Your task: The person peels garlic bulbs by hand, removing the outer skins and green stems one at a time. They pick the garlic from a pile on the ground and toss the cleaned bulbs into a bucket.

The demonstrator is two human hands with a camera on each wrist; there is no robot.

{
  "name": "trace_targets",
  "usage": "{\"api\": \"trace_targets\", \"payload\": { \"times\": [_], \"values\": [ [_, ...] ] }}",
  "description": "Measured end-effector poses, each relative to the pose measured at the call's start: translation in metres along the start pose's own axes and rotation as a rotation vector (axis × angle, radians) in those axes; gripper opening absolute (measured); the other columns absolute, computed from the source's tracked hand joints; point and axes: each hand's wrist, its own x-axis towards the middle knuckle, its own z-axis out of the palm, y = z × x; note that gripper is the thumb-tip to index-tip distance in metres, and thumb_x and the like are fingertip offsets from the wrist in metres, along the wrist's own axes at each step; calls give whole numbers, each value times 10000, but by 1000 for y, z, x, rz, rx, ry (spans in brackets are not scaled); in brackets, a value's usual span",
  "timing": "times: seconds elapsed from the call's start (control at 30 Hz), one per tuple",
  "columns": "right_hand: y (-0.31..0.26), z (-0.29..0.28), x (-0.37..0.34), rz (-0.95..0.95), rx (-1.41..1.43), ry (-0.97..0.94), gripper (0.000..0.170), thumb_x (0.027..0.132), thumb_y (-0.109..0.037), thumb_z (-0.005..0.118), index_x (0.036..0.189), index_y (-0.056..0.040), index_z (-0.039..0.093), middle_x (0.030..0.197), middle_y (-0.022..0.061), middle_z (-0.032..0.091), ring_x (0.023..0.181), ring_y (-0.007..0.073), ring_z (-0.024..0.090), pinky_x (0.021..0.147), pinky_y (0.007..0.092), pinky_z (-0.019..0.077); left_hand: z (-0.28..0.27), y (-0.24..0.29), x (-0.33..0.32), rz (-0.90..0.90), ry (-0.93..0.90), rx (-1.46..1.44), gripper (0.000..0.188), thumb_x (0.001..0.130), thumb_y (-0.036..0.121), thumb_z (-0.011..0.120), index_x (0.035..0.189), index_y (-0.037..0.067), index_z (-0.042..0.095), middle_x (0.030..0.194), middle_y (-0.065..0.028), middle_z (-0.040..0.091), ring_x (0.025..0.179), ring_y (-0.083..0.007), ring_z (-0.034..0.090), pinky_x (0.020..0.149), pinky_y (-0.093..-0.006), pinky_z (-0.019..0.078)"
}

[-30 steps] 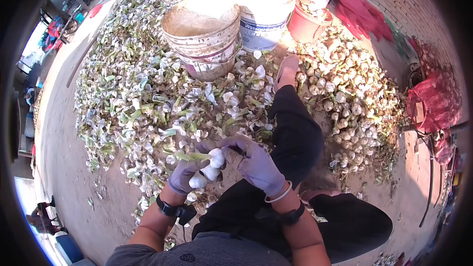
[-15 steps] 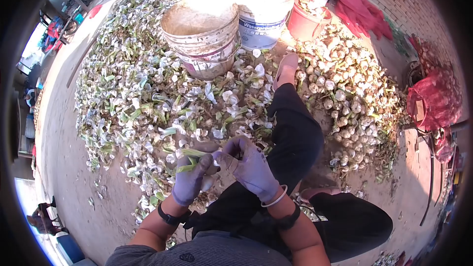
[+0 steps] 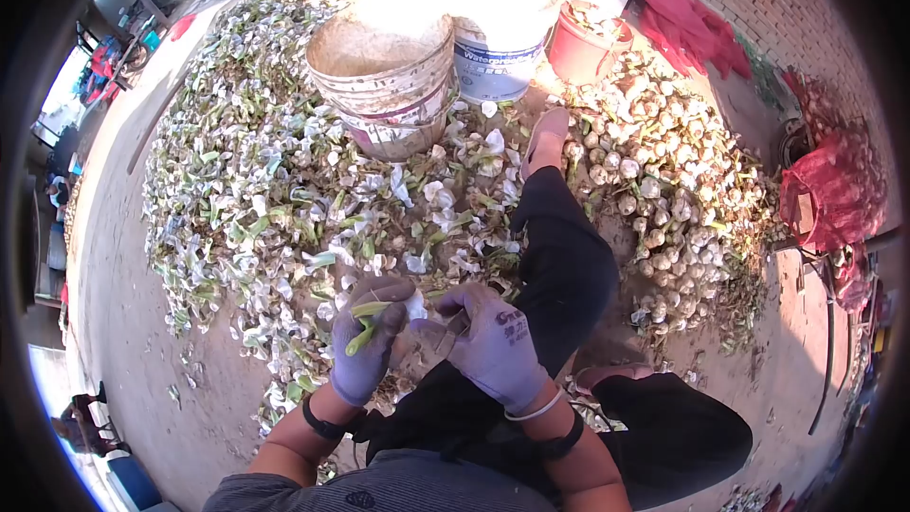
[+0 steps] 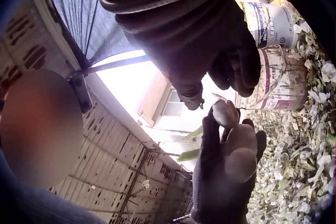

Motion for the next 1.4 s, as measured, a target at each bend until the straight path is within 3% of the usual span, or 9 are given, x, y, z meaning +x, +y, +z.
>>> {"api": "trace_targets", "payload": {
  "times": [0.23, 0.3, 0.6, 0.9, 0.97, 1.1, 1.2, 1.3, 1.4],
  "values": [
    [29, -11, 6, 214, 193, 241, 99, 840, -34, 669, 907, 0, 605, 765, 36, 590, 657, 85, 545, 601, 249, 466, -3, -11, 0, -126, 21, -501, 301, 979, 239, 519, 1117, 2, 641, 1148, -138, 626, 1066, -237, 587, 917, -364, 450],
    [24, 2, 7, -111, 197, 391, 106, 831, -51, 686, 902, -22, 613, 741, 45, 594, 626, 124, 551, 591, 267, 464, -1, -13, 1, -123, 37, -438, 332, 980, 269, 534, 1141, -8, 620, 1163, -123, 616, 1050, -208, 581, 909, -360, 452],
    [12, 16, 3, -34, 130, 196, 114, 806, -62, 701, 846, -2, 612, 744, 104, 594, 602, 184, 554, 573, 299, 458, 6, -9, 6, 288, 118, 67, 318, 973, 289, 554, 1096, 6, 635, 1110, -141, 599, 965, -220, 596, 813, -330, 490],
    [15, -17, 4, -230, 33, 395, 204, 749, 94, 657, 800, -12, 490, 865, 94, 589, 677, 143, 536, 579, 267, 451, 6, -18, 11, -372, -137, -1101, 402, 1016, 359, 418, 1314, 95, 474, 1166, -65, 567, 1042, -178, 564, 801, -332, 493],
    [10, -21, -4, -290, 72, 404, 203, 758, 138, 581, 785, -29, 468, 937, 113, 607, 784, 136, 577, 614, 238, 457, 18, -26, 18, -245, -80, -817, 377, 994, 319, 475, 1307, 109, 471, 1213, -60, 571, 1059, -200, 566, 801, -333, 501],
    [11, -44, -41, -47, 829, 398, 220, 773, 170, 554, 813, -22, 453, 899, 124, 557, 695, 154, 591, 593, 282, 527, 37, -39, 75, -557, -193, -1405, 380, 943, 224, 581, 1288, 80, 514, 1162, -78, 612, 1059, -171, 594, 836, -330, 515],
    [13, -78, -76, -7, 803, 573, 194, 784, 139, 532, 822, -28, 441, 878, 126, 539, 616, 159, 599, 542, 273, 541, 67, -24, 177, -129, -317, -1256, 490, 830, 98, 693, 1270, -1, 504, 1101, -90, 646, 999, -160, 629, 864, -291, 510],
    [5, -110, -122, 145, 516, 770, 171, 857, 85, 615, 842, -59, 523, 890, 30, 546, 769, 107, 554, 693, 244, 509, 80, 31, 335, 557, 296, 147, 768, 721, 220, 814, 1341, -25, 432, 1113, -156, 618, 942, -258, 642, 809, -317, 546],
    [-5, -144, -166, 119, 311, 1182, 207, 845, 7, 602, 1037, -10, 527, 1109, 113, 551, 766, 112, 575, 570, 209, 497, 82, 69, 420, 335, 95, 37, 837, 783, 169, 733, 1466, 63, 261, 1289, -162, 533, 1150, -272, 548, 934, -386, 483]
  ]
}}
